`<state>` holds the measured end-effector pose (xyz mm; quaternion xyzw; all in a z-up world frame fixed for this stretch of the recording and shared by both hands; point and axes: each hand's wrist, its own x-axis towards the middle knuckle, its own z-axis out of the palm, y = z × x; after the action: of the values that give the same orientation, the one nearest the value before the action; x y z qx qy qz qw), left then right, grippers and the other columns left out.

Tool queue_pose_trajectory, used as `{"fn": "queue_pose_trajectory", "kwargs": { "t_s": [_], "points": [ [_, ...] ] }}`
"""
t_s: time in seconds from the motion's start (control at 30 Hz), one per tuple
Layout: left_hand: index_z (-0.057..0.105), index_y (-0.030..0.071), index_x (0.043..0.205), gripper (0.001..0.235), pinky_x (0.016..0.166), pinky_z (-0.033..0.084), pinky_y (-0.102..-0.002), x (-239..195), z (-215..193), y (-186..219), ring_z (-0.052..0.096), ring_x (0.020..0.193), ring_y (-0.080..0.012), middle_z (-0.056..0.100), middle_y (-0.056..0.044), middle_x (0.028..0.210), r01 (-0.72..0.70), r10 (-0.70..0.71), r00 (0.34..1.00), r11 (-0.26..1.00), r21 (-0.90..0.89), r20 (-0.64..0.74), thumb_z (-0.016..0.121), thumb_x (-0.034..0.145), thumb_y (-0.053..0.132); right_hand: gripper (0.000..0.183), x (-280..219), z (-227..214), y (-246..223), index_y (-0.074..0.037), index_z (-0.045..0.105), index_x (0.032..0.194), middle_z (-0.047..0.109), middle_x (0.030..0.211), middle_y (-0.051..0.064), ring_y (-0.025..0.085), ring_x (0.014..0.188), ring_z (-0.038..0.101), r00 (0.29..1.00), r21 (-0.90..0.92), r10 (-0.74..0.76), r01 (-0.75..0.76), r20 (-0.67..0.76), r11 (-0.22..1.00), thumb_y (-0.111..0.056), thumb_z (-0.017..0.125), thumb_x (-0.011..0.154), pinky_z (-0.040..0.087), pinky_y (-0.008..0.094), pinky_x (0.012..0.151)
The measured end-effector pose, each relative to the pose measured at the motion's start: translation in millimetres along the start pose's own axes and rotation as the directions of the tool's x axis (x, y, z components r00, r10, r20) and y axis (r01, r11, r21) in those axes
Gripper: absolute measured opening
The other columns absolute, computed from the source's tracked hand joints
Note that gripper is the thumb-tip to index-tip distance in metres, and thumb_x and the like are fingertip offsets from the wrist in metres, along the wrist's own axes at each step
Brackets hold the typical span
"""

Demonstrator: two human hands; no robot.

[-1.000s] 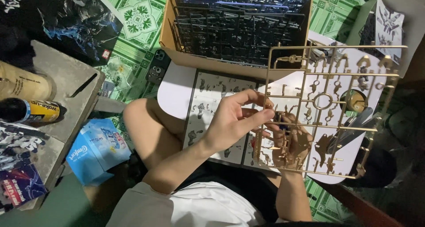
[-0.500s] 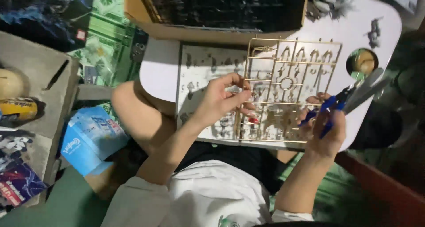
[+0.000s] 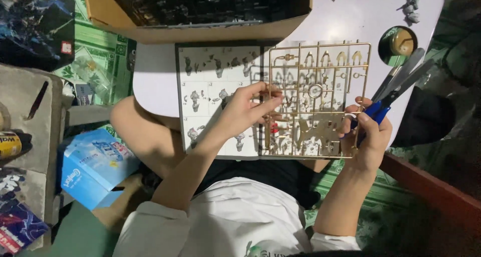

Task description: The person is searching through various plastic runners in a box, identifying the correct parts from an instruction manual, and using nippers to cut parts from a gold-colored runner.

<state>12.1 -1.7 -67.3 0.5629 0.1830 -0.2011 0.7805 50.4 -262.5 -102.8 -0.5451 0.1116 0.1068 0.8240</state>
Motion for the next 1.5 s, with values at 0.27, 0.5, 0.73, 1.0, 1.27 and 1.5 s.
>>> {"fn": "queue_pose_trajectory", "kwargs": {
  "t_s": [0.27,0.5,0.73,1.0,1.27,1.5],
  "points": [
    [0.053,0.001,0.124,0.05,0.078,0.06,-0.031,-3,-17,2,0.065,0.1,-0.0233,0.061,-0.013,0.12,-0.192,0.186,0.968,0.981,0.016,0.167,0.065,0.084,0.028,0.027,11,-7,-32,0.002,0.06,0.104,0.066,0.082,0.013,0.013,0.043,0.05,0.995,-0.008,0.025,-0.025,0.097,1.0,-0.009,0.065,0.08,0.041,0.021,0.034],
    [0.062,0.0,0.105,0.021,0.068,0.065,-0.024,-27,-15,23,0.072,0.079,-0.019,0.068,-0.017,0.115,-0.219,0.16,0.901,0.97,0.105,0.404,0.062,0.089,0.014,0.021,17,43,-72,0.005,0.059,0.112,0.066,0.101,0.017,0.016,0.072,0.068,0.87,-0.14,-0.054,0.14,0.49,0.98,-0.01,0.055,0.098,0.061,0.018,0.058],
    [0.061,-0.006,0.102,0.031,0.059,0.064,-0.032,-73,-31,32,0.069,0.077,-0.0258,0.066,-0.019,0.09,-0.384,0.376,0.923,0.916,-0.115,-0.087,0.064,0.09,0.022,0.053,9,26,-50,-0.004,0.053,0.129,0.053,0.103,-0.001,0.008,0.092,0.05,0.924,-0.195,-0.143,0.222,0.354,0.955,-0.034,0.065,0.087,0.043,0.018,0.086],
    [0.059,-0.012,0.105,0.028,0.045,0.061,-0.038,-67,16,4,0.069,0.055,-0.0328,0.066,-0.028,0.079,-0.411,0.387,0.912,0.842,-0.35,-0.138,0.059,0.091,0.013,0.009,-13,21,8,0.002,0.064,0.082,0.056,0.062,0.014,0.018,0.051,0.056,0.962,-0.433,-0.157,0.243,0.224,0.868,-0.006,0.067,0.082,0.05,0.026,0.048],
    [0.06,-0.009,0.086,0.021,0.046,0.059,-0.036,-71,35,10,0.068,0.055,-0.0317,0.061,-0.02,0.062,-0.46,0.424,0.887,0.8,-0.385,-0.181,0.065,0.089,0.011,0.01,-14,26,12,0.002,0.063,0.086,0.057,0.065,0.015,0.018,0.052,0.056,0.954,-0.472,-0.12,0.242,0.275,0.847,-0.007,0.065,0.083,0.049,0.026,0.048],
    [0.06,-0.008,0.081,0.023,0.047,0.06,-0.035,-71,33,14,0.068,0.054,-0.0308,0.062,-0.021,0.058,-0.468,0.43,0.884,0.806,-0.362,-0.183,0.067,0.089,0.012,0.012,-2,18,33,0.002,0.063,0.09,0.058,0.067,0.015,0.018,0.053,0.056,0.953,-0.492,-0.107,0.241,0.285,0.837,-0.009,0.064,0.084,0.049,0.026,0.048]
  ]
}}
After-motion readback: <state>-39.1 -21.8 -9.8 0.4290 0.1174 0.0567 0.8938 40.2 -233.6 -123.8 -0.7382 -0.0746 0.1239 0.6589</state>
